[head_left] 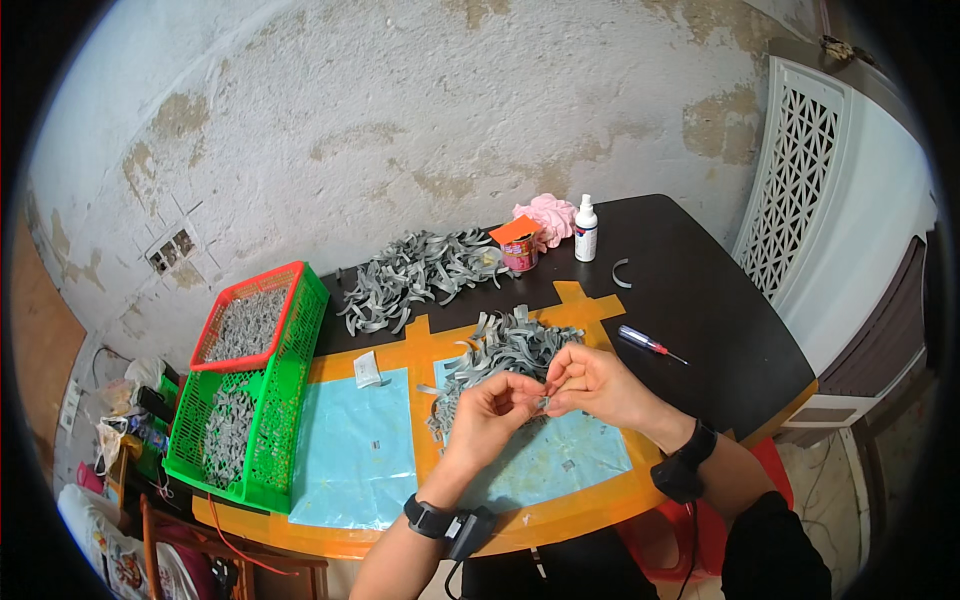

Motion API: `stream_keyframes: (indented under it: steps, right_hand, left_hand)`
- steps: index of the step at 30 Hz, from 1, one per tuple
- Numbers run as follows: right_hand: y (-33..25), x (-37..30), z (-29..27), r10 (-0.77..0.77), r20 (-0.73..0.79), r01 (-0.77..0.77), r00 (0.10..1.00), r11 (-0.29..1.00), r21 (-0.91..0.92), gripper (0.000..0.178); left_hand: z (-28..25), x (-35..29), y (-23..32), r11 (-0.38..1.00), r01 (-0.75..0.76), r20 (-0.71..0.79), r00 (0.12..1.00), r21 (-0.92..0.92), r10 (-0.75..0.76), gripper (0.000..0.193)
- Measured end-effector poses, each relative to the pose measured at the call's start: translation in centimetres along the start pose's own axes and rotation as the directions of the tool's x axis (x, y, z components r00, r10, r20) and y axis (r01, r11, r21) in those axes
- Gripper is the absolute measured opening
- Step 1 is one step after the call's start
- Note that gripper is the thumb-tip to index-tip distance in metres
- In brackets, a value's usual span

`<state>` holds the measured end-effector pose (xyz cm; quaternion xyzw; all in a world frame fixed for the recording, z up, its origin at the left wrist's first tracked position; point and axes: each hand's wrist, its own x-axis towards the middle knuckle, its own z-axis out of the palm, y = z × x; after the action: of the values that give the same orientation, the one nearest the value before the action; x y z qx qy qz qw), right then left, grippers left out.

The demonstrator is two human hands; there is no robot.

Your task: The person is inspecting and sorting small grey fabric or leather strips, likely shoe components.

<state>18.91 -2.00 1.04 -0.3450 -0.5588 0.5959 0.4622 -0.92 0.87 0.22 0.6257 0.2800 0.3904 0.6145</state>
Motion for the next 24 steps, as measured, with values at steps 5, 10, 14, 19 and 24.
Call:
stream_keyframes:
  steps: [5, 10, 14, 19, 24]
  right_hand:
    - [0.0, -0.1, 0.3, 0.004, -0.057, -0.005, 0.998, 1.000, -0.016, 0.018]
    - [0.1, -0.1, 0.2, -0.078, -0.116, 0.057, 0.990, 0.983, -0.177, 0.015]
    - [-0.3, -0.1, 0.5, 0.008, -0.082, -0.015, 0.997, 0.996, -0.090, 0.015]
    - [-0.3, -0.1, 0.1, 0.021, -0.114, -0.038, 0.993, 0.988, -0.149, 0.017]
    - [-1.1, -0.2, 0.3, 0.018, -0.134, -0.039, 0.991, 0.987, -0.155, 0.017]
  left_hand:
    - [0.5, -0.2, -0.4, 0.998, -0.016, -0.024, 1.000, 0.065, 0.018, 0.012]
    - [0.8, -0.1, 0.9, 0.998, 0.016, 0.004, 1.000, -0.054, -0.016, 0.012]
    - [0.2, 0.1, 0.2, 0.999, 0.045, -0.043, 0.998, 0.002, -0.045, 0.014]
    - [0.2, 0.2, 0.1, 0.998, 0.048, -0.072, 0.996, -0.040, -0.051, 0.015]
    - [0.1, 0.1, -0.1, 1.000, 0.017, -0.094, 0.995, 0.000, -0.017, 0.013]
